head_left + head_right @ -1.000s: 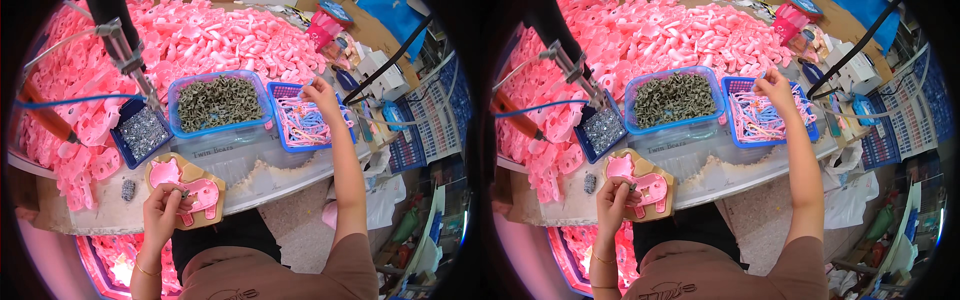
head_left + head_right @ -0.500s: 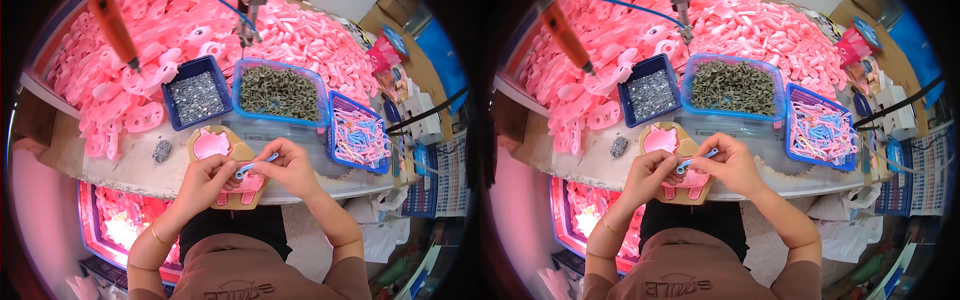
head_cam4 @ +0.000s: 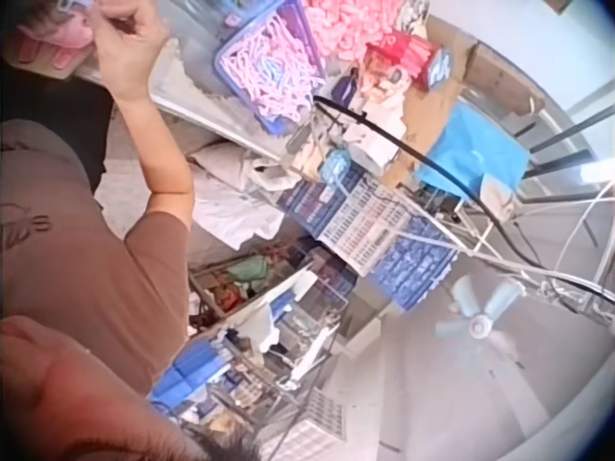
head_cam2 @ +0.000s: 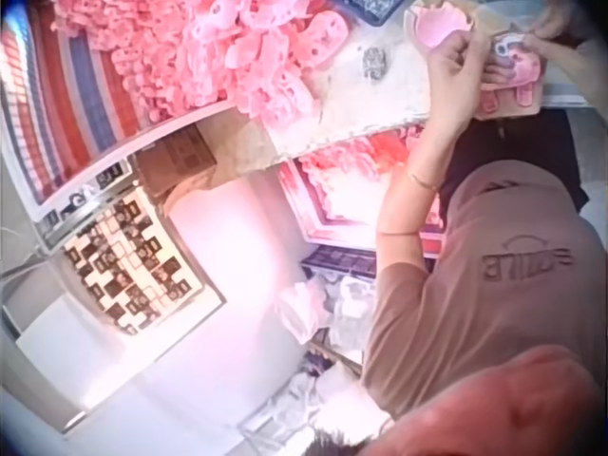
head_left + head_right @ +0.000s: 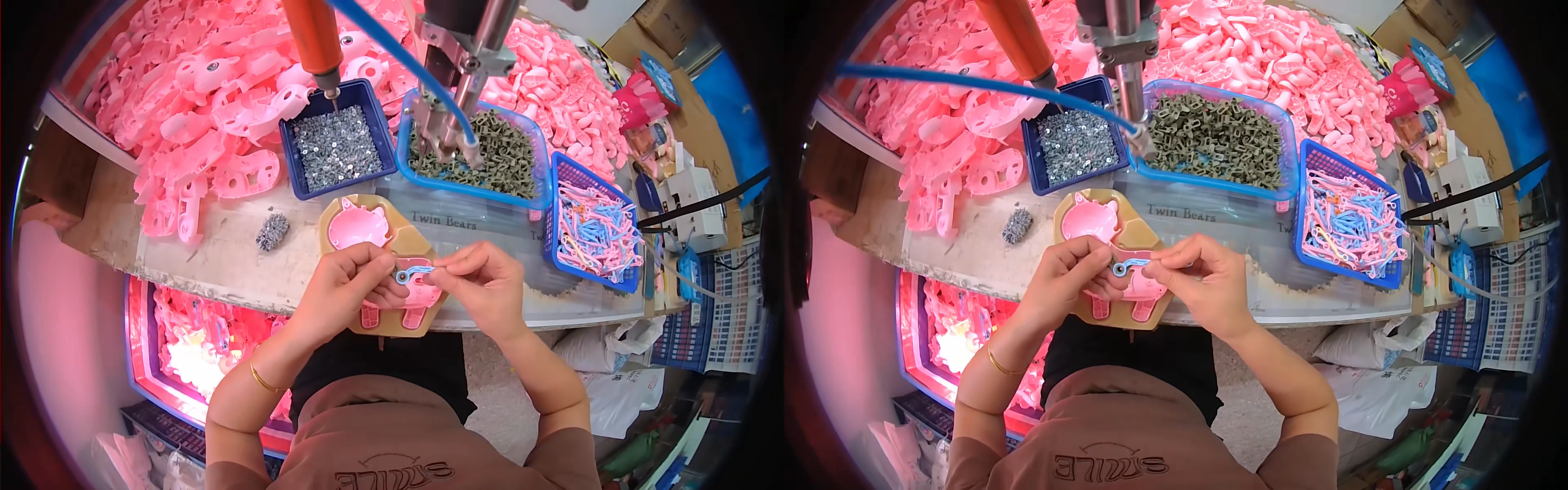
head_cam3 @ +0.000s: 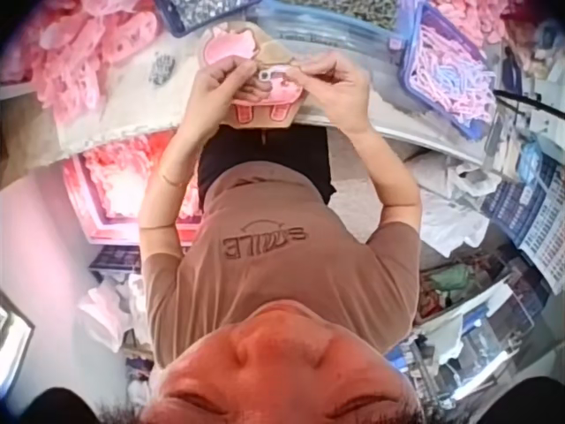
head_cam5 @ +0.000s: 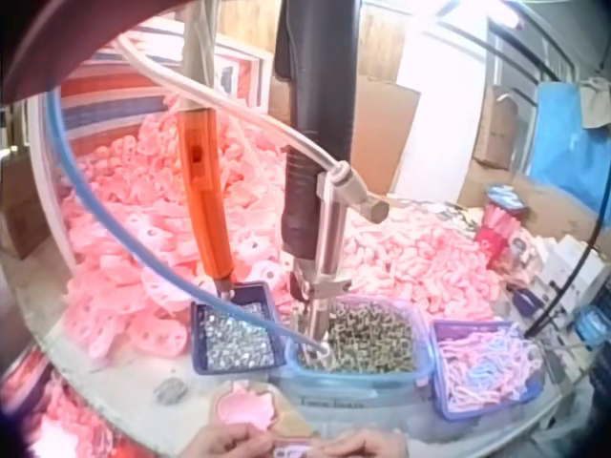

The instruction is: The person assembles toy bodies by placing plastic parts into a fixture, inserting internal linkages and components by hand, and securing them with screws using an electric screwdriver.

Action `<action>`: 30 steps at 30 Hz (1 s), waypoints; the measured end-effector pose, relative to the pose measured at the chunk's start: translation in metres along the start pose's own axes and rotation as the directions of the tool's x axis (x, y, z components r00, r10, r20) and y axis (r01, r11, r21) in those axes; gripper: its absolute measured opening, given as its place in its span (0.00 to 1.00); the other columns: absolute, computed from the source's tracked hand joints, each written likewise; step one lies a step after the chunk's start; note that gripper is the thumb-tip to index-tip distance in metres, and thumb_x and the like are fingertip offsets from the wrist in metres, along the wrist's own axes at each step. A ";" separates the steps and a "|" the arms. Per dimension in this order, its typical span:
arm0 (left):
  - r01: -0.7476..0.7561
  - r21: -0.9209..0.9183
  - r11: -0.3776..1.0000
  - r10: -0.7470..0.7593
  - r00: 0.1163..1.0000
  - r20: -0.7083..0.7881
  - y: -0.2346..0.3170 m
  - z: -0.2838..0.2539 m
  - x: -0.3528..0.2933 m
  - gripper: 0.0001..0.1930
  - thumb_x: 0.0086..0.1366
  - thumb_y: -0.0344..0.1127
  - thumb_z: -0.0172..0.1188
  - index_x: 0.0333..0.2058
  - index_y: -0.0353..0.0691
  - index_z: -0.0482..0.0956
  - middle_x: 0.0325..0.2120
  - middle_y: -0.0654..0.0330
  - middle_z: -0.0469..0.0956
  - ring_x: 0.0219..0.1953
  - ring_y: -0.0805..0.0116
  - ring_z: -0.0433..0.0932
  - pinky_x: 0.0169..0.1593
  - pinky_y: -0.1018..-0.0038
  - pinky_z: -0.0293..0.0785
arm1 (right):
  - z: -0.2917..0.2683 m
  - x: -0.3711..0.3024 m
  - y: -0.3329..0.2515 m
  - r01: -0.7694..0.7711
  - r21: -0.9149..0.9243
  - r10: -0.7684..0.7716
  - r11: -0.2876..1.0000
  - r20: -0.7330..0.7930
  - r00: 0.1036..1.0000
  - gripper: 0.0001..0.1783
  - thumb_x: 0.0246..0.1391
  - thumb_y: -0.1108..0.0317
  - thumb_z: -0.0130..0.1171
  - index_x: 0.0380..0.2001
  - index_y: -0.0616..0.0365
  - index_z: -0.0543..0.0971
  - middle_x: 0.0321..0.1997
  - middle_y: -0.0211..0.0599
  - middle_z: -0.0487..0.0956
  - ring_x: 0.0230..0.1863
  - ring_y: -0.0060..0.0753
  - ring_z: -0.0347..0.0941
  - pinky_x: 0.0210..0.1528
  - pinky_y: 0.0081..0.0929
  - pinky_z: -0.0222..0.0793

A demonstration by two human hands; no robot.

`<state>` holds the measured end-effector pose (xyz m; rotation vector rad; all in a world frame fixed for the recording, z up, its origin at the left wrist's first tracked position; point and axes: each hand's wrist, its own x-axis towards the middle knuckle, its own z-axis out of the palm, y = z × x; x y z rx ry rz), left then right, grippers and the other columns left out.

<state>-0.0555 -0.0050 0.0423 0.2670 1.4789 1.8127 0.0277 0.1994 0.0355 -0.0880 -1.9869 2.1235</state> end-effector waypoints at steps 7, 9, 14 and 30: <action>-0.036 0.259 0.965 -0.019 0.978 0.208 0.009 -0.010 -0.003 0.13 0.76 0.35 0.50 0.42 0.30 0.78 0.26 0.64 0.79 0.30 0.80 0.78 0.34 0.80 0.77 | -0.010 0.010 -0.023 -0.033 -0.287 0.139 0.957 0.356 0.924 0.08 0.53 0.72 0.68 0.36 0.59 0.82 0.34 0.32 0.80 0.34 0.20 0.78 0.34 0.21 0.74; -0.042 0.279 0.959 -0.018 0.978 0.210 0.010 -0.011 -0.002 0.13 0.76 0.36 0.50 0.40 0.31 0.77 0.23 0.63 0.79 0.27 0.79 0.80 0.34 0.81 0.78 | -0.004 0.012 -0.032 0.133 -0.503 0.114 0.854 0.430 0.896 0.13 0.49 0.72 0.72 0.39 0.58 0.84 0.31 0.31 0.80 0.30 0.20 0.78 0.31 0.22 0.74; 0.000 0.328 0.945 -0.076 0.973 0.220 0.017 -0.014 -0.003 0.13 0.76 0.35 0.50 0.40 0.30 0.78 0.23 0.63 0.79 0.26 0.79 0.79 0.33 0.80 0.77 | 0.004 0.012 -0.023 0.428 -0.593 -0.099 0.682 0.505 0.857 0.12 0.47 0.68 0.72 0.36 0.56 0.83 0.28 0.30 0.79 0.24 0.23 0.77 0.24 0.23 0.70; -0.331 0.848 0.414 0.588 0.809 0.029 0.004 -0.039 -0.022 0.08 0.67 0.30 0.59 0.41 0.37 0.82 0.26 0.56 0.81 0.29 0.61 0.81 0.33 0.69 0.76 | 0.032 0.033 0.008 0.450 -0.728 -0.021 0.517 0.515 0.857 0.10 0.47 0.59 0.68 0.30 0.51 0.82 0.26 0.32 0.80 0.26 0.37 0.79 0.27 0.33 0.72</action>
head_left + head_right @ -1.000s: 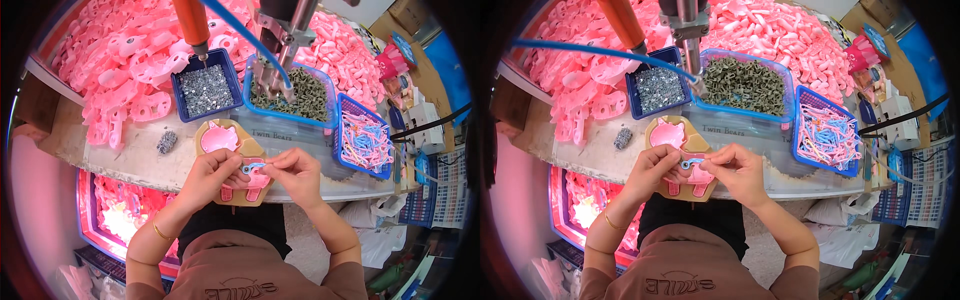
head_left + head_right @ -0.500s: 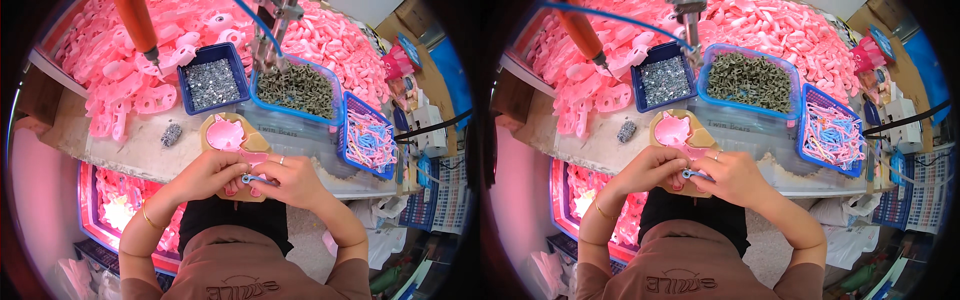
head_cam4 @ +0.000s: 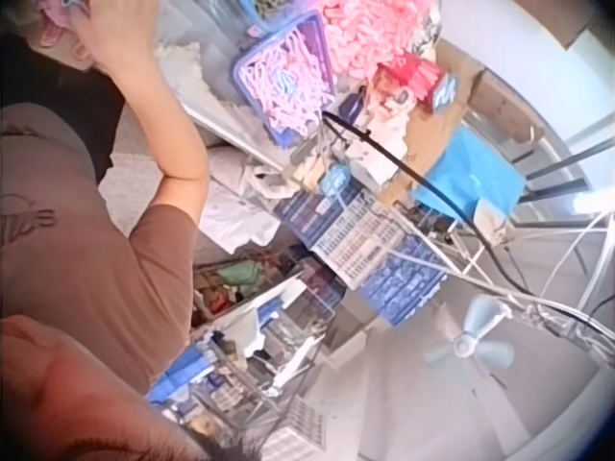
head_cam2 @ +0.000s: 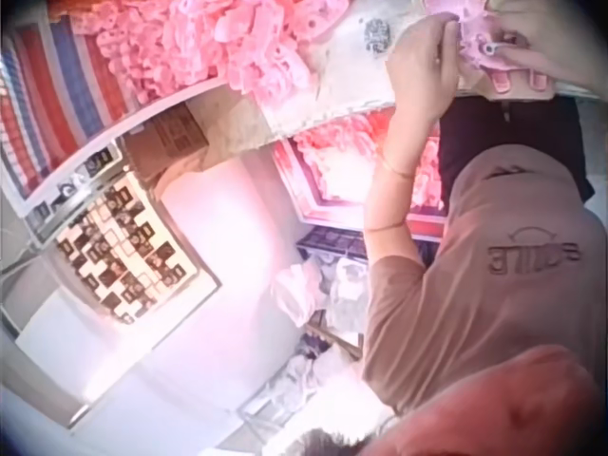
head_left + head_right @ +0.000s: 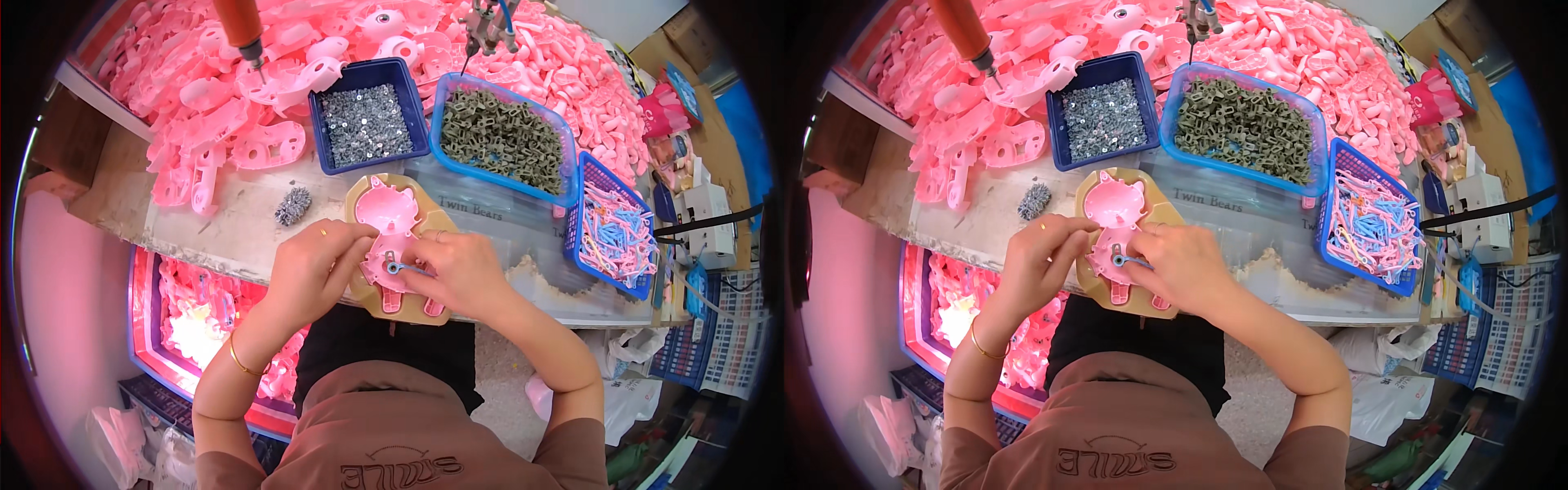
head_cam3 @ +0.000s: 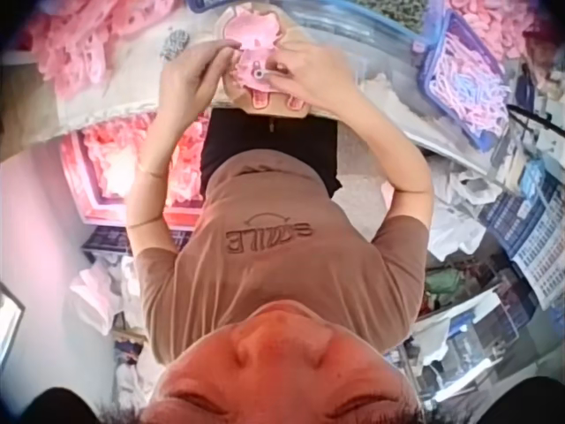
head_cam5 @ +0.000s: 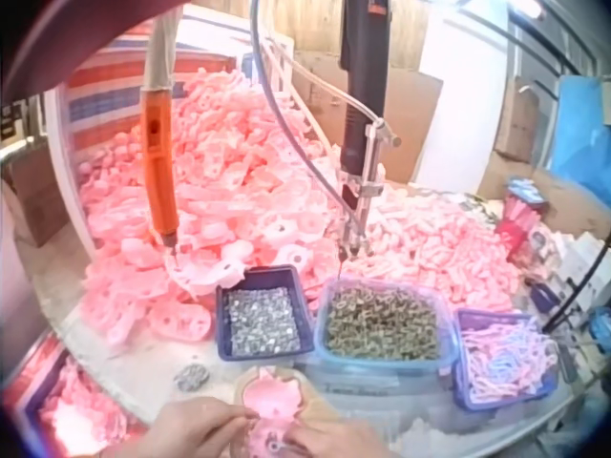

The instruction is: The person assembles toy bodies by placing plastic parts into a fixture, inserting internal linkages and components by hand, and securing them with screws using an electric screwdriver.

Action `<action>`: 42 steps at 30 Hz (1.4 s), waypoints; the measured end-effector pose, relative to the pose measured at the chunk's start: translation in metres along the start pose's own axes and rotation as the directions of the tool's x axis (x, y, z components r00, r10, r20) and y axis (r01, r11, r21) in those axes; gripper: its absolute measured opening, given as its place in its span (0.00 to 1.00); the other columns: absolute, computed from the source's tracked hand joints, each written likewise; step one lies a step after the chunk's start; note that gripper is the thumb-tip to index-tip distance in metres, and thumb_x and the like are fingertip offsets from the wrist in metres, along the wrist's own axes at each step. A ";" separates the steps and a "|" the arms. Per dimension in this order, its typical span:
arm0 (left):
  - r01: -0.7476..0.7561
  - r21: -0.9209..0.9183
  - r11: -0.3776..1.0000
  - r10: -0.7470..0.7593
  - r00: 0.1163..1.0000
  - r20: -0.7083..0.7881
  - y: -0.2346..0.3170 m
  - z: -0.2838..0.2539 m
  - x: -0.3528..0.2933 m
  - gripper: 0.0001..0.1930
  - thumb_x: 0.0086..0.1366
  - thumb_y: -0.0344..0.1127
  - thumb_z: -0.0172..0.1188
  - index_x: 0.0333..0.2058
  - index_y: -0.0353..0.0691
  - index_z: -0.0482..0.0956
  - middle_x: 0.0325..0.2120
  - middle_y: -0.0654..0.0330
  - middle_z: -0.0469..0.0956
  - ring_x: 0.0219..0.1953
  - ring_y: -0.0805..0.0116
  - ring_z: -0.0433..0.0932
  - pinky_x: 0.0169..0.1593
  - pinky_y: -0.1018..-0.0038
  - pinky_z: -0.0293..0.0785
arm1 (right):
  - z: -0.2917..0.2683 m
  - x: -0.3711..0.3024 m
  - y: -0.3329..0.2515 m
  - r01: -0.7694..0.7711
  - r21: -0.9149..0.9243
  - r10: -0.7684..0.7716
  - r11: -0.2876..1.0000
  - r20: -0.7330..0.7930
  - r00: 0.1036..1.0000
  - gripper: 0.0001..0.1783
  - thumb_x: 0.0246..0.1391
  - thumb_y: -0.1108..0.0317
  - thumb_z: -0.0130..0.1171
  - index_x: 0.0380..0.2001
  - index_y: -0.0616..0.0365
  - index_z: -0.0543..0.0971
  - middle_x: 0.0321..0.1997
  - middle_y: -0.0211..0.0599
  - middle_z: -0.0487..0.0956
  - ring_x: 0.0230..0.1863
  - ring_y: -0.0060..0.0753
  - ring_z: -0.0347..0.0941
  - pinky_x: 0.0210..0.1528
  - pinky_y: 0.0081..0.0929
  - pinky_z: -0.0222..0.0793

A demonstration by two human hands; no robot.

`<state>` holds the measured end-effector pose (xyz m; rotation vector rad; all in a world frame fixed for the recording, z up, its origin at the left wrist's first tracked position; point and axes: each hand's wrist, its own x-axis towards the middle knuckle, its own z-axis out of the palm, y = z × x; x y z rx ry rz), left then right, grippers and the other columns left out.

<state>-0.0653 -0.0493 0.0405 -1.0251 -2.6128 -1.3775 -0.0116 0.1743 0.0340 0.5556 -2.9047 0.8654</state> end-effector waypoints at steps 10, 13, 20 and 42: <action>-0.164 0.130 0.978 0.167 0.986 -0.010 -0.005 0.004 -0.004 0.07 0.60 0.28 0.64 0.38 0.38 0.83 0.28 0.58 0.80 0.33 0.57 0.77 0.37 0.65 0.74 | 0.003 0.002 0.002 -0.014 0.048 0.015 0.999 -0.029 0.999 0.11 0.46 0.59 0.68 0.30 0.51 0.82 0.27 0.32 0.80 0.26 0.38 0.79 0.27 0.34 0.73; -0.180 0.138 0.974 0.180 0.984 0.013 -0.004 0.006 -0.006 0.08 0.59 0.29 0.65 0.39 0.38 0.82 0.32 0.58 0.81 0.37 0.57 0.77 0.41 0.65 0.75 | 0.004 0.002 0.001 -0.008 -0.015 0.008 1.000 -0.029 1.000 0.10 0.47 0.59 0.68 0.29 0.51 0.82 0.27 0.31 0.80 0.26 0.39 0.79 0.27 0.35 0.72; -0.373 0.258 0.891 0.355 0.928 0.117 -0.008 0.009 -0.013 0.14 0.55 0.30 0.66 0.41 0.39 0.82 0.45 0.60 0.80 0.51 0.56 0.76 0.51 0.63 0.76 | 0.003 0.008 0.002 0.057 -0.028 -0.056 0.998 0.015 0.998 0.09 0.48 0.60 0.66 0.28 0.51 0.81 0.28 0.31 0.79 0.29 0.39 0.78 0.27 0.36 0.72; -0.380 0.314 0.870 0.290 0.910 0.297 -0.007 0.015 -0.019 0.18 0.56 0.36 0.67 0.47 0.46 0.80 0.52 0.59 0.74 0.60 0.52 0.68 0.67 0.51 0.63 | -0.015 -0.028 0.002 -0.057 -0.134 0.047 0.989 -0.078 0.996 0.07 0.48 0.64 0.66 0.29 0.53 0.80 0.27 0.32 0.80 0.24 0.37 0.78 0.26 0.34 0.72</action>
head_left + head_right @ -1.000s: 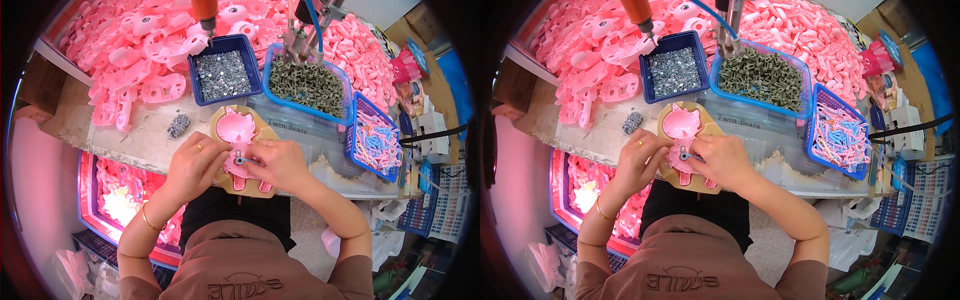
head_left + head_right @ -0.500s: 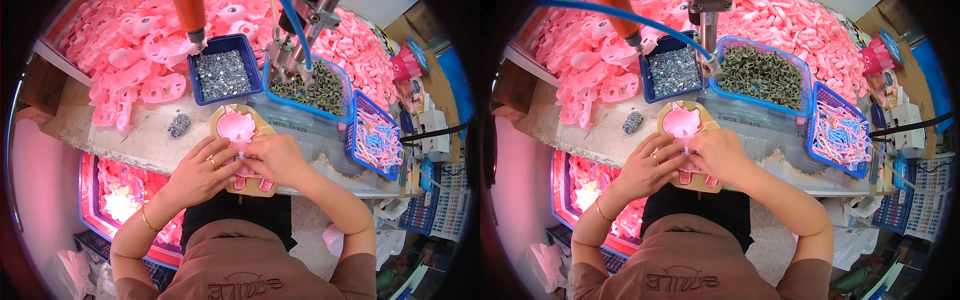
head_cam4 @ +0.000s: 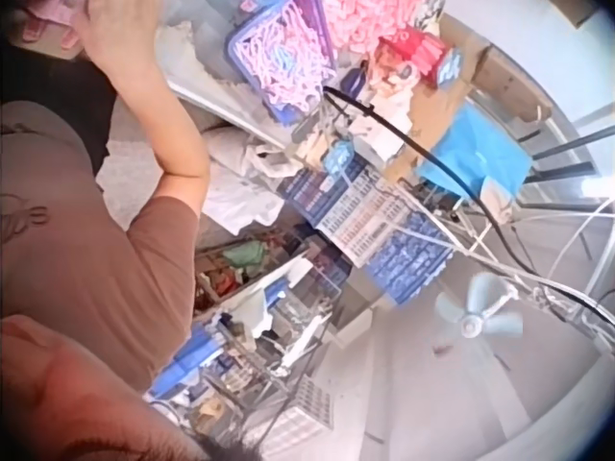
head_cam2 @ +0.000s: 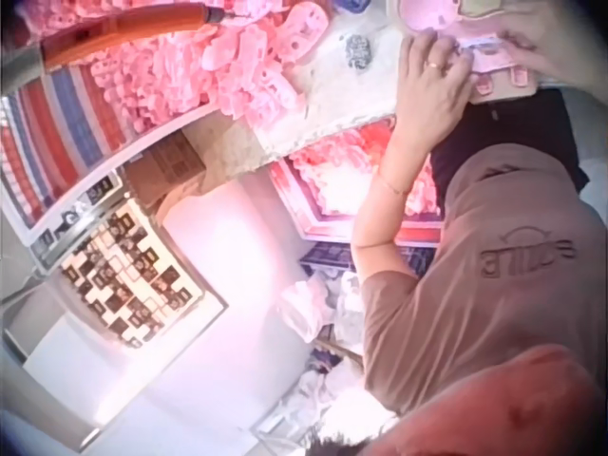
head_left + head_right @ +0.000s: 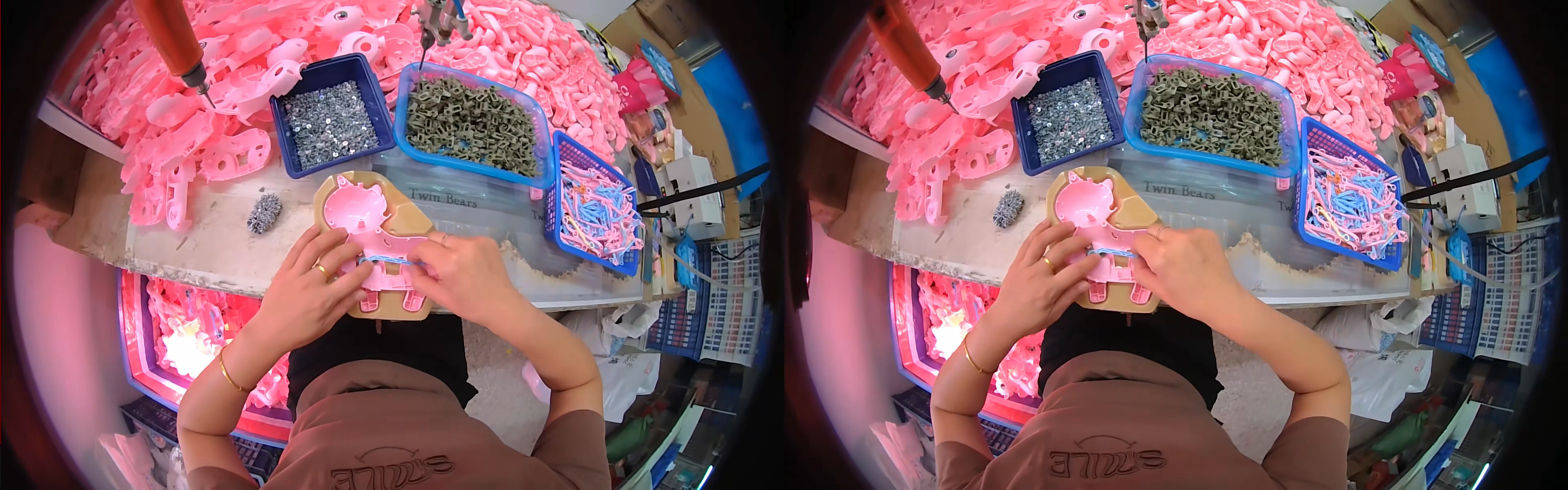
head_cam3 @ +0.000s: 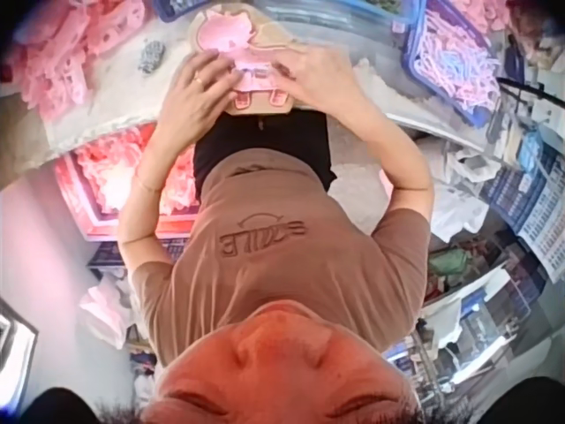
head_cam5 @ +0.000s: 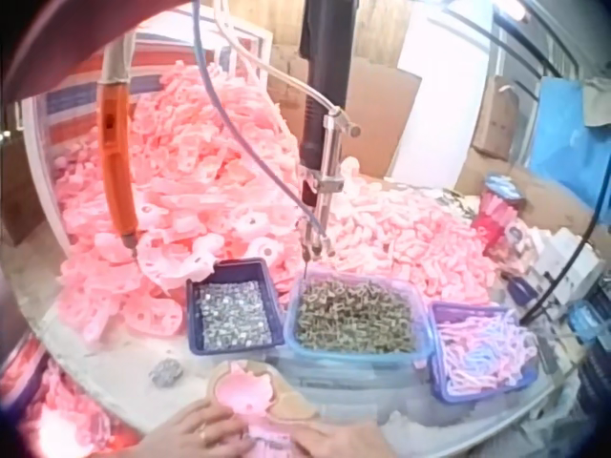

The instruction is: The person assembles toy bodies by placing plastic parts into a fixture, inserting internal linkages and components by hand, and securing them with screws using an electric screwdriver.

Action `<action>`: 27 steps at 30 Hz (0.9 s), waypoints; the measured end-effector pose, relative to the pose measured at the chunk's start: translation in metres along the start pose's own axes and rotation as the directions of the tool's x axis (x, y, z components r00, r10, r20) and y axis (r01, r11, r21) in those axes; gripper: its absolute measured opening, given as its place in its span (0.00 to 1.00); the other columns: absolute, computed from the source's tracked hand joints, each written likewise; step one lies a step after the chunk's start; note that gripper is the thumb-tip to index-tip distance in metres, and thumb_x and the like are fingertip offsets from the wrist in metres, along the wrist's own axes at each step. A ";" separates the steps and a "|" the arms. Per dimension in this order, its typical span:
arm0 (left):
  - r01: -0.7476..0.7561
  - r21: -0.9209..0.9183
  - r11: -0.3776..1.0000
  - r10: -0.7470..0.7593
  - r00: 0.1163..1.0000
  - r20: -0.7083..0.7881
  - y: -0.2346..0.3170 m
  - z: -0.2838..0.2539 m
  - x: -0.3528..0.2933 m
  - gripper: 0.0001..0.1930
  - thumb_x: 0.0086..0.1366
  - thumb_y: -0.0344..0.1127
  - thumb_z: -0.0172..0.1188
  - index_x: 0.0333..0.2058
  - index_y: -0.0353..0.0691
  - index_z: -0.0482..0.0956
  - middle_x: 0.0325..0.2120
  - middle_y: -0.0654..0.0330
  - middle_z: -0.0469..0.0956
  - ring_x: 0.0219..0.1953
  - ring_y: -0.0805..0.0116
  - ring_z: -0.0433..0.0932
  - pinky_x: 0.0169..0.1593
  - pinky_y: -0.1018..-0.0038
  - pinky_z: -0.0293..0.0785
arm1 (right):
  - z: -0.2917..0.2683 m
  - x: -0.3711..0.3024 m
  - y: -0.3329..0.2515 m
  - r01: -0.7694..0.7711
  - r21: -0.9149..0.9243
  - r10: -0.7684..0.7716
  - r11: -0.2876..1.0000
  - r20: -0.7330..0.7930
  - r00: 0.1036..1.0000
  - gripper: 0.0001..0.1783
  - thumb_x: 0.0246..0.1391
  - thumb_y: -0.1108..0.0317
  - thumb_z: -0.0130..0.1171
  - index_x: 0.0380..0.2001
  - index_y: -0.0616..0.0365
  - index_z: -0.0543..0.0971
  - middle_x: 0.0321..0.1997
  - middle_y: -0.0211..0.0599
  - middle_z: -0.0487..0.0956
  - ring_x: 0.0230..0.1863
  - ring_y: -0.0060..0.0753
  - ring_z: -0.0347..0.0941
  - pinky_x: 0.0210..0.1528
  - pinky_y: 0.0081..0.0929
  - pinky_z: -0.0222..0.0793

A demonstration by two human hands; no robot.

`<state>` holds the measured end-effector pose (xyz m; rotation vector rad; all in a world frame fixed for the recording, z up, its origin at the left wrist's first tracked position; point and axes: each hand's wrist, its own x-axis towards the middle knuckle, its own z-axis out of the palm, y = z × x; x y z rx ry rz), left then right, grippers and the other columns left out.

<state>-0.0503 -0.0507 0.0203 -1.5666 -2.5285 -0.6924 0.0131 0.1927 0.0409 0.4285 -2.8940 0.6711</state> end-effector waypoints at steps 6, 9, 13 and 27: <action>0.002 0.023 1.000 -0.002 1.000 0.002 0.001 0.000 0.003 0.16 0.59 0.39 0.66 0.46 0.45 0.81 0.50 0.58 0.75 0.60 0.54 0.68 0.68 0.53 0.61 | 0.004 0.000 0.007 -0.036 0.004 0.036 0.999 0.026 0.999 0.06 0.50 0.64 0.65 0.28 0.53 0.80 0.26 0.32 0.80 0.25 0.42 0.78 0.27 0.36 0.72; 0.008 0.037 0.999 -0.007 1.000 -0.009 0.002 -0.002 0.000 0.17 0.58 0.39 0.66 0.46 0.45 0.80 0.50 0.58 0.75 0.60 0.54 0.68 0.68 0.53 0.61 | -0.002 0.007 0.003 -0.062 -0.028 0.065 0.998 0.134 0.989 0.06 0.50 0.64 0.64 0.28 0.54 0.81 0.28 0.34 0.81 0.28 0.43 0.78 0.28 0.37 0.72; -0.024 0.060 0.998 0.025 0.999 -0.022 0.004 -0.004 0.004 0.17 0.57 0.38 0.67 0.46 0.43 0.80 0.50 0.58 0.75 0.59 0.55 0.70 0.64 0.55 0.65 | -0.022 0.032 -0.010 0.013 0.054 -0.018 0.998 0.086 0.996 0.11 0.52 0.63 0.65 0.36 0.55 0.80 0.31 0.37 0.80 0.31 0.42 0.78 0.30 0.38 0.71; 0.286 0.286 0.915 -0.265 0.958 -0.111 -0.099 -0.029 0.076 0.10 0.58 0.35 0.66 0.37 0.39 0.82 0.34 0.57 0.80 0.41 0.55 0.78 0.41 0.64 0.76 | -0.066 0.212 -0.062 0.305 0.316 -0.062 0.899 -0.597 0.800 0.30 0.56 0.57 0.66 0.57 0.62 0.72 0.46 0.40 0.79 0.47 0.31 0.78 0.48 0.29 0.74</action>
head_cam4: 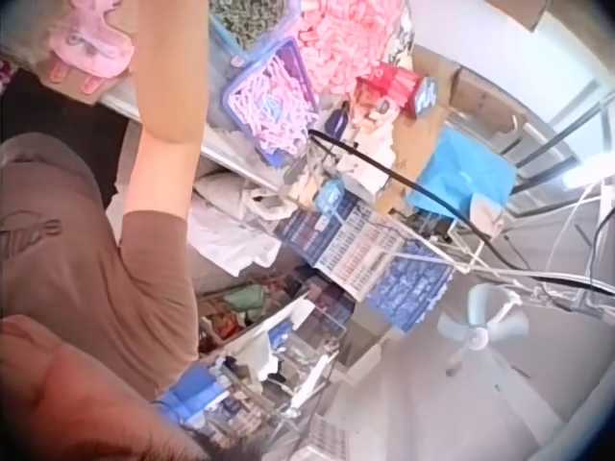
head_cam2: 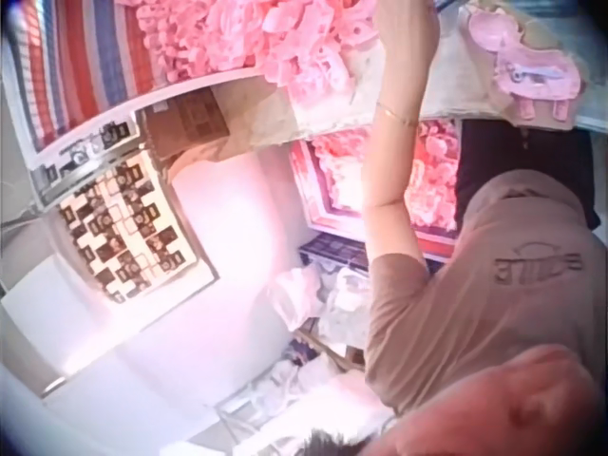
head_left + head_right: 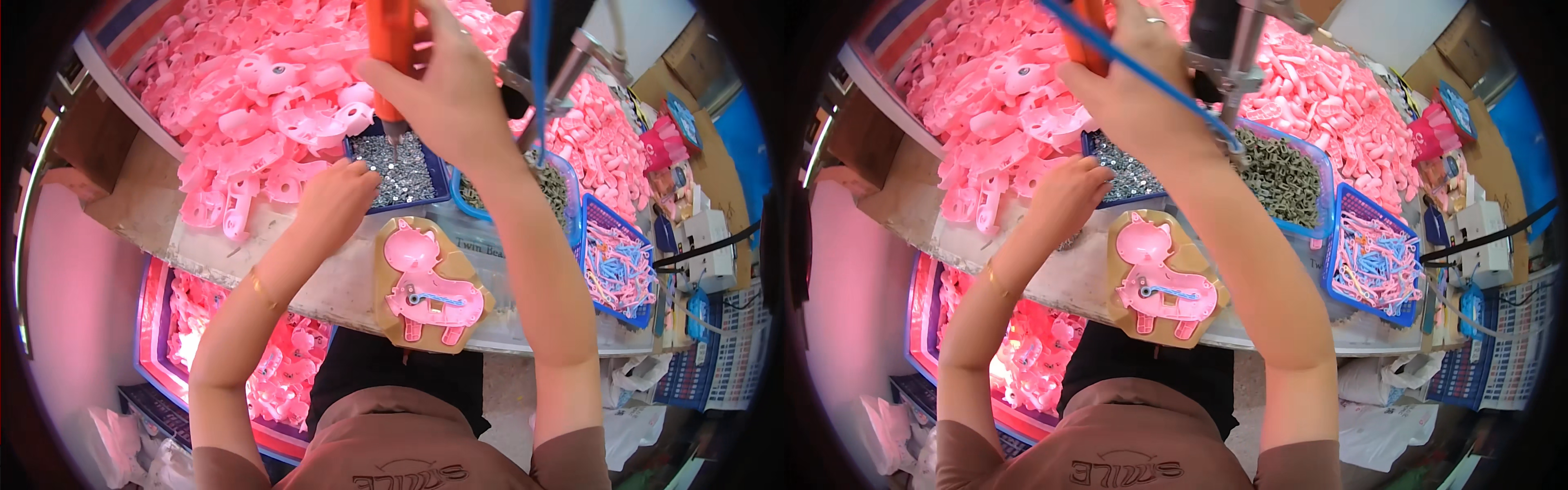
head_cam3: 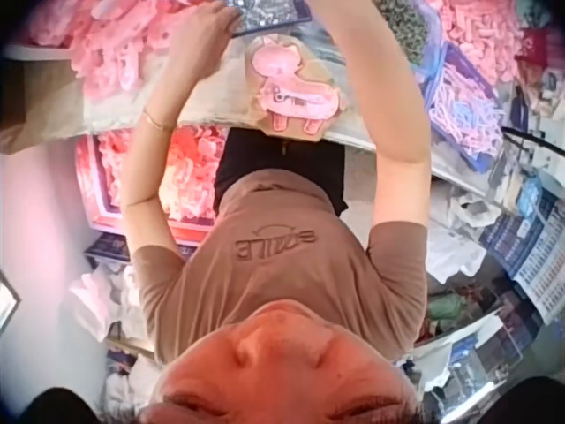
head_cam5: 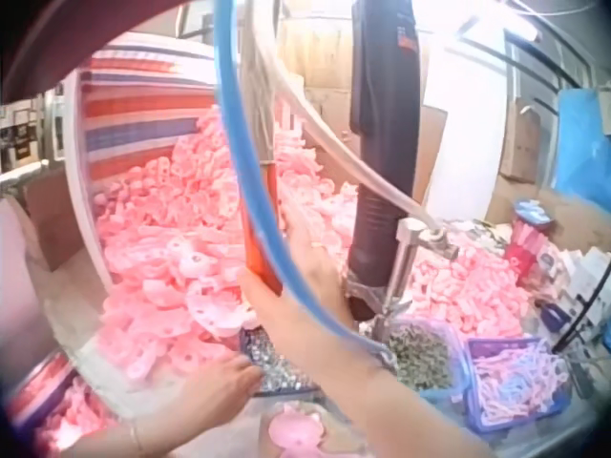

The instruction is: The person assembles toy bodies by placing plastic parts into a fixture, inserting internal linkages and components by hand, and securing them with screws using an electric screwdriver.

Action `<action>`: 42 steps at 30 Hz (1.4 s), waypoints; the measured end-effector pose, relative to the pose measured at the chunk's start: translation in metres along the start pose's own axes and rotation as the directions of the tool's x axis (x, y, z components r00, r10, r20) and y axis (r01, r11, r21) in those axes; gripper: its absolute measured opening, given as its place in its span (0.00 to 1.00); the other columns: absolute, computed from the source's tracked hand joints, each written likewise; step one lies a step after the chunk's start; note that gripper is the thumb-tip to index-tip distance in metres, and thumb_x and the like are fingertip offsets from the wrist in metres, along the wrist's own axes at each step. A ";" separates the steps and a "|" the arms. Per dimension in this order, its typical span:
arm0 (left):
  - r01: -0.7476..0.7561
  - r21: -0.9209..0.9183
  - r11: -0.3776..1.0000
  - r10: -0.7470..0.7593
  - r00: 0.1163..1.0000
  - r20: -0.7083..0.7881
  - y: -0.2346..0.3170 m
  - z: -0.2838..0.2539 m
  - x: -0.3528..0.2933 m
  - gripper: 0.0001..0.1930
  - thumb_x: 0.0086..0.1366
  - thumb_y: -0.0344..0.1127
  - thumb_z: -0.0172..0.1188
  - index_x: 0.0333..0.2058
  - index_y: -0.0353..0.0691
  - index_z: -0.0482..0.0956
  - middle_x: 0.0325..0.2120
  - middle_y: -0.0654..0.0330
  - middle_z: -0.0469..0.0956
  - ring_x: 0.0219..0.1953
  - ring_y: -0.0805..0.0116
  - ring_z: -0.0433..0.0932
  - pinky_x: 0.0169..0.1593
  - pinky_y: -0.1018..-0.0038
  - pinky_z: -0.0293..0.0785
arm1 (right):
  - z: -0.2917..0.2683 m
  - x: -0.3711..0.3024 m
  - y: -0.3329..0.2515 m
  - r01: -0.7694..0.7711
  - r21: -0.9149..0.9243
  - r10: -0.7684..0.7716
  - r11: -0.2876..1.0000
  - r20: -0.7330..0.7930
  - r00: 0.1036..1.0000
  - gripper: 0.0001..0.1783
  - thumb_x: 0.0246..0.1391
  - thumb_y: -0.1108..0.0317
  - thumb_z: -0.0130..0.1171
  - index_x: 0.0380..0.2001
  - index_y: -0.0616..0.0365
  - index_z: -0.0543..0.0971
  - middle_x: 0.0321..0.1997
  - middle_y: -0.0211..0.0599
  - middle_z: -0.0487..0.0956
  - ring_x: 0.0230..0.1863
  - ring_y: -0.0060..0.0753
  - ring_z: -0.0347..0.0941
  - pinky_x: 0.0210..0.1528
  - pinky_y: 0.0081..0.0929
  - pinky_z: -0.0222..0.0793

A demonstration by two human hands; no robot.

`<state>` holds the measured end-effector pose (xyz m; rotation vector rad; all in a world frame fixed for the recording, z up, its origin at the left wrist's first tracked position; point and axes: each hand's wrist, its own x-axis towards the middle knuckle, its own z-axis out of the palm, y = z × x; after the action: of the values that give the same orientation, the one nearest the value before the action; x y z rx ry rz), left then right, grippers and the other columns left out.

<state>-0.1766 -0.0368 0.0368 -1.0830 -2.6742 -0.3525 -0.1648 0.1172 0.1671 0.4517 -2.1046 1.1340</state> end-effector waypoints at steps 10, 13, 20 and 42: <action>-0.113 0.157 0.981 0.105 0.993 0.058 -0.007 0.051 0.041 0.03 0.54 0.31 0.63 0.24 0.46 0.84 0.27 0.60 0.84 0.35 0.61 0.83 0.39 0.66 0.75 | -0.029 -0.018 -0.005 -0.203 0.028 0.191 0.979 0.235 0.953 0.25 0.48 0.61 0.73 0.47 0.59 0.79 0.40 0.32 0.82 0.39 0.24 0.80 0.44 0.26 0.77; -0.039 0.131 0.991 0.035 0.999 0.032 -0.006 0.044 0.039 0.02 0.53 0.30 0.63 0.25 0.45 0.85 0.27 0.59 0.84 0.35 0.61 0.82 0.38 0.66 0.76 | -0.038 -0.024 0.002 -0.228 0.056 0.204 0.972 0.279 0.938 0.24 0.48 0.62 0.73 0.47 0.59 0.79 0.40 0.31 0.82 0.40 0.23 0.79 0.44 0.26 0.76; -0.169 -0.008 0.986 0.168 0.983 -0.066 0.000 0.025 0.020 0.01 0.55 0.28 0.60 0.26 0.43 0.79 0.22 0.59 0.80 0.34 0.59 0.82 0.34 0.64 0.76 | -0.045 -0.035 0.010 -0.300 0.250 0.205 0.921 0.342 0.917 0.22 0.50 0.64 0.68 0.46 0.63 0.77 0.37 0.34 0.80 0.37 0.24 0.78 0.42 0.26 0.75; -0.146 -0.517 0.844 0.058 0.981 -0.183 0.087 0.008 -0.056 0.10 0.53 0.40 0.71 0.30 0.46 0.80 0.26 0.64 0.80 0.30 0.64 0.80 0.32 0.68 0.76 | -0.050 -0.104 -0.020 -0.406 0.694 0.286 0.594 0.290 0.913 0.15 0.49 0.76 0.62 0.41 0.67 0.76 0.39 0.31 0.76 0.36 0.18 0.70 0.38 0.21 0.70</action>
<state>-0.0773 -0.0101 0.0235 -1.2637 -2.4139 -1.1582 -0.0598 0.1449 0.1236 0.5059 -1.7919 2.2953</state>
